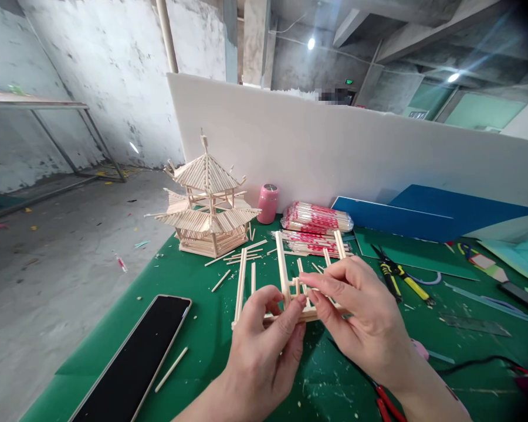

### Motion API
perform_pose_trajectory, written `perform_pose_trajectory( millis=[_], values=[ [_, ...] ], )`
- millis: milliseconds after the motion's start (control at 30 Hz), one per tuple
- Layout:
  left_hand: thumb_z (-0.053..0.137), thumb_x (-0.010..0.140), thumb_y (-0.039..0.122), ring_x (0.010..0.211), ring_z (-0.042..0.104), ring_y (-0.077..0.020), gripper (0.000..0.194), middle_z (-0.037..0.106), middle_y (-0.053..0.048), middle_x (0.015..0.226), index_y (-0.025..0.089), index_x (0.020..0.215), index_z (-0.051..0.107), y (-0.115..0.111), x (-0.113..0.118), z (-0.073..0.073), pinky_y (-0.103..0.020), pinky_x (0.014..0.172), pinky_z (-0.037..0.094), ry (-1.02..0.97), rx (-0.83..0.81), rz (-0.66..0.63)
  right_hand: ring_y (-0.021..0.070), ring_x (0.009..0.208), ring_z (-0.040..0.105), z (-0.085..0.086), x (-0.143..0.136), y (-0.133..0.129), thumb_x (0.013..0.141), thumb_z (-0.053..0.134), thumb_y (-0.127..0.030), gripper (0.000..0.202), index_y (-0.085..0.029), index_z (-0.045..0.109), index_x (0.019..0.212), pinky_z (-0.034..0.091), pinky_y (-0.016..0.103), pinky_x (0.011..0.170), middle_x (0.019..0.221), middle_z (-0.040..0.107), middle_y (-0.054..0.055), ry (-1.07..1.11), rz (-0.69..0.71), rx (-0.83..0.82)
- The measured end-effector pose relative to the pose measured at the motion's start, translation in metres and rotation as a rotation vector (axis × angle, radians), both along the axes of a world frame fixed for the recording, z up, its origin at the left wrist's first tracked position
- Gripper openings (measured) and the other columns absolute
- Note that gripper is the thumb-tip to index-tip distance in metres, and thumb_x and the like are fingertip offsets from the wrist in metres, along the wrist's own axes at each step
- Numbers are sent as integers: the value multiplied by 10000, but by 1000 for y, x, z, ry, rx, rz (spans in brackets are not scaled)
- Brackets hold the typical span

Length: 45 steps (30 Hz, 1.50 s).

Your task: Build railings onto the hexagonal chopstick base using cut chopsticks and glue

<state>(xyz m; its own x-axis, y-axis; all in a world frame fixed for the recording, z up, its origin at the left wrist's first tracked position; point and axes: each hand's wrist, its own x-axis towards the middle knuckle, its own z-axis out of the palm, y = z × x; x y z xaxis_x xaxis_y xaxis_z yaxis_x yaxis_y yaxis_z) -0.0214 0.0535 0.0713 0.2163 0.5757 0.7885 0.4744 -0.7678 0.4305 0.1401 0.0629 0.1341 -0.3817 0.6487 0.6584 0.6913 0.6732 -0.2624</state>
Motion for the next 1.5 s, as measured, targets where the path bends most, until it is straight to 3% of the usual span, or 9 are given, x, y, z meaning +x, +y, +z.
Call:
perform_pose_trajectory(
  millis=[867,1067,1333,1500],
  values=[
    [483,777,19,839,490,-131,389,399,-88,1011,138,1146,516,-2,1,-2,-225,650,507,-7,-9,-7,150,677,456,-2,-6,0,774,550,-98,252,-169,627,1003,375,308,574,725,514,34,-18,3,14],
    [489,772,13,826,489,-126,355,403,-92,1011,122,1106,536,-2,1,-1,-227,664,505,-18,-8,-13,159,747,473,-3,2,-4,760,552,-64,339,-163,595,1081,406,340,645,811,507,50,51,-63,53],
    [489,769,14,789,486,-113,348,404,-83,999,141,1087,546,-3,1,-1,-182,582,496,-29,5,4,169,782,474,-2,5,-5,755,567,-87,308,-158,607,1052,429,345,658,849,491,58,26,-92,59],
    [527,759,24,829,503,-127,377,452,-81,983,123,1122,509,-4,2,-3,-202,663,506,-42,35,40,167,808,476,-2,11,-7,751,579,-93,316,-161,611,1058,440,337,677,871,482,60,25,-127,60]
  ],
)
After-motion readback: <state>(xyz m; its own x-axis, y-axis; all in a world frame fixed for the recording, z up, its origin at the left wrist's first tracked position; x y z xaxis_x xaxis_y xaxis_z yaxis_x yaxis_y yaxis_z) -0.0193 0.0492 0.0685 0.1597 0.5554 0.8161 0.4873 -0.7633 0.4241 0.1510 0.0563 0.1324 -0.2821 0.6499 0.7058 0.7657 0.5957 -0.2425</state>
